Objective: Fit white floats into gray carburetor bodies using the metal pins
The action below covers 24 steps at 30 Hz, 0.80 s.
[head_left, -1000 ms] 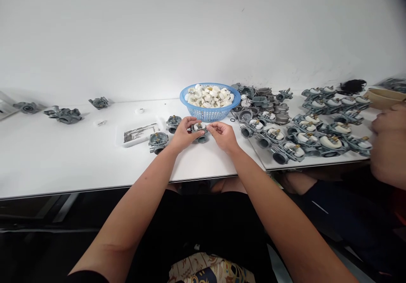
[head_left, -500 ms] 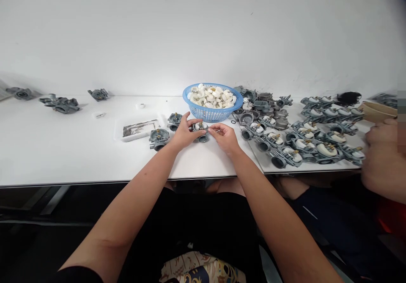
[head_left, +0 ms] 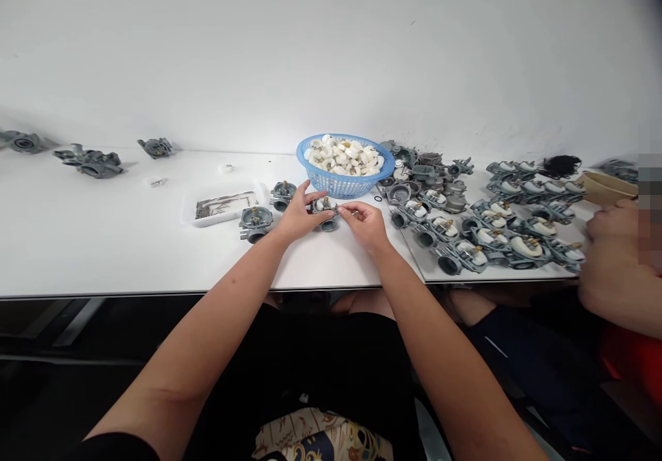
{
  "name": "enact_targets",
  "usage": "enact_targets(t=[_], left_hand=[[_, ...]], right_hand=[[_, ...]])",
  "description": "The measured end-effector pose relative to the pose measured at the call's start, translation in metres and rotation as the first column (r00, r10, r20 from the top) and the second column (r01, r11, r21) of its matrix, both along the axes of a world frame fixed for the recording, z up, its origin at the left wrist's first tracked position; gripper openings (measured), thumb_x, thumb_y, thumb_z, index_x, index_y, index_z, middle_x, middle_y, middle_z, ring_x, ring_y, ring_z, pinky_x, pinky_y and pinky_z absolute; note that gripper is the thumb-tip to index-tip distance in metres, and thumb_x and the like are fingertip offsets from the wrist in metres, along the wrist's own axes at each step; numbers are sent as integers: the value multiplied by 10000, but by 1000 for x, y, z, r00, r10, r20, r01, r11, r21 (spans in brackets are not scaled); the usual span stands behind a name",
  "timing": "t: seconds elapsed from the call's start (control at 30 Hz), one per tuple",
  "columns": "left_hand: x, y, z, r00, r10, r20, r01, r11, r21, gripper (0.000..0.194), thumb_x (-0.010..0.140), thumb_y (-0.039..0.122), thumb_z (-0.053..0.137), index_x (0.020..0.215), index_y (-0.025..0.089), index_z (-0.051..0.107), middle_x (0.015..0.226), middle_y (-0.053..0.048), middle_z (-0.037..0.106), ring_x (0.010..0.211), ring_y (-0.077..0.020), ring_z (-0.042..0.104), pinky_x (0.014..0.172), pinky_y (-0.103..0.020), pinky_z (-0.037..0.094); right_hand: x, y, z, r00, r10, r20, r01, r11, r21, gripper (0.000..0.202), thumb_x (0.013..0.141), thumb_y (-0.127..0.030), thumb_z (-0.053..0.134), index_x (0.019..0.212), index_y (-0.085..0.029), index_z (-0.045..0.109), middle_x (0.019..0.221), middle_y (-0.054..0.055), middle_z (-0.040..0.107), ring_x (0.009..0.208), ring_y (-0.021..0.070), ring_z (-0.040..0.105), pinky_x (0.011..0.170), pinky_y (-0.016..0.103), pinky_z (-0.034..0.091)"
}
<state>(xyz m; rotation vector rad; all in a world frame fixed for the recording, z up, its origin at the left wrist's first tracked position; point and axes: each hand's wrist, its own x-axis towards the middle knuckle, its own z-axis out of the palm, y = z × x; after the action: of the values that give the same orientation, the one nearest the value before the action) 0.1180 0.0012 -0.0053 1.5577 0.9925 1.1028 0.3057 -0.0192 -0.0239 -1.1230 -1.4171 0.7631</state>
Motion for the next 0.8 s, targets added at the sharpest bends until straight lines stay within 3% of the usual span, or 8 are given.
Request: enact_targets(t=[0.33,0.6,0.8], left_hand=[[0,2,-1,1000,-29,-1,29,999,22,870,693,351,831,1421,240,368,1369,-120,627,1267,-300,545,1051,-481,394],[-1,-4,7,993,-78,88,85,993,-79,845,669,332,856,1364,207,393,1422,-156,579,998,-214,641,788,-352,507],[-1,-6,9,995,-59,83,66,995,-79,844,665,313,858,1366,200,401,1412,-158,588,956,-200,655,733,-319,498]], right_hand=[[-2,-3,7,996,35,-88,-40,997,-63,366,680,-498,780,857,-178,771,841,69,740,666,152,574,564,279,437],[0,-7,14,980,108,-168,-138,974,-178,396,641,-506,805,834,-162,774,608,-9,609,462,62,376,442,245,295],[-3,-7,12,983,98,-156,-118,986,-121,379,638,-496,813,829,-172,768,705,28,686,551,99,498,512,259,385]])
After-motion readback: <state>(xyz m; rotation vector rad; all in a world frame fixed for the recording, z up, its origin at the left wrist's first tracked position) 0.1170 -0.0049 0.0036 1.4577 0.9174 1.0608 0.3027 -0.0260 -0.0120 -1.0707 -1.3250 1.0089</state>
